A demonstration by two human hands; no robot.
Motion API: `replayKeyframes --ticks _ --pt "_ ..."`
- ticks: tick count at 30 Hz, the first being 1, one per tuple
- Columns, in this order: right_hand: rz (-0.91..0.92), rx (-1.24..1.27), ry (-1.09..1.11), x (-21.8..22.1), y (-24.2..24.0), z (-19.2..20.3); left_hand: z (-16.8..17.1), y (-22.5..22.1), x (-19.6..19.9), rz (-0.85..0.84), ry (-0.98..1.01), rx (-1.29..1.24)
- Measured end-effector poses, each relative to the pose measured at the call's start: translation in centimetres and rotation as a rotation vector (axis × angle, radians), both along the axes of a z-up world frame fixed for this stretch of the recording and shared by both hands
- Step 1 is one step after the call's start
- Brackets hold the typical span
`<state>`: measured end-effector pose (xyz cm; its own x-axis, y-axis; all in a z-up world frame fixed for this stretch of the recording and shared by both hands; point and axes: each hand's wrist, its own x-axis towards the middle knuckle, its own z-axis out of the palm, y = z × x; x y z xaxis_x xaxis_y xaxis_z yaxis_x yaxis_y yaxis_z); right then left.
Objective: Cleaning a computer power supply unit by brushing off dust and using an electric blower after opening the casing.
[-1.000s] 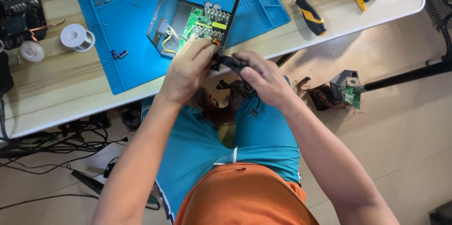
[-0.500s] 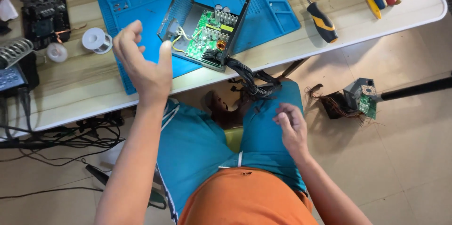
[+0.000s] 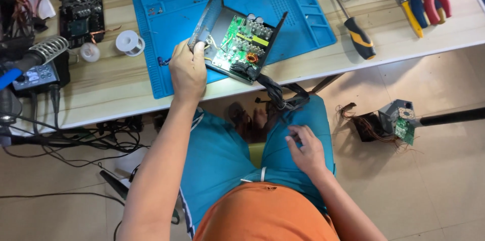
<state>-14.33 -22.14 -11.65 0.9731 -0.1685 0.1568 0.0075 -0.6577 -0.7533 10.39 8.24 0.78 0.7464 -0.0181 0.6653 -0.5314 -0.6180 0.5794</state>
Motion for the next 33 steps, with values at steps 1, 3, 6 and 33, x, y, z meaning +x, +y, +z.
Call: replayKeyframes --ticks 1,3,6,33 --pt "0.005 0.003 0.002 0.1 0.2 0.3 0.0 0.1 -0.2 0.005 0.002 0.003" --pt "0.112 -0.203 0.017 0.7 0.5 1.1 0.4 0.2 -0.4 -0.031 -0.030 -0.025" --pt "0.125 -0.236 0.034 1.1 0.7 1.5 0.8 0.2 -0.5 -0.038 0.000 -0.062" --pt "0.318 -0.571 0.284 1.2 1.5 2.4 -0.9 1.1 -0.3 0.097 0.090 0.001"
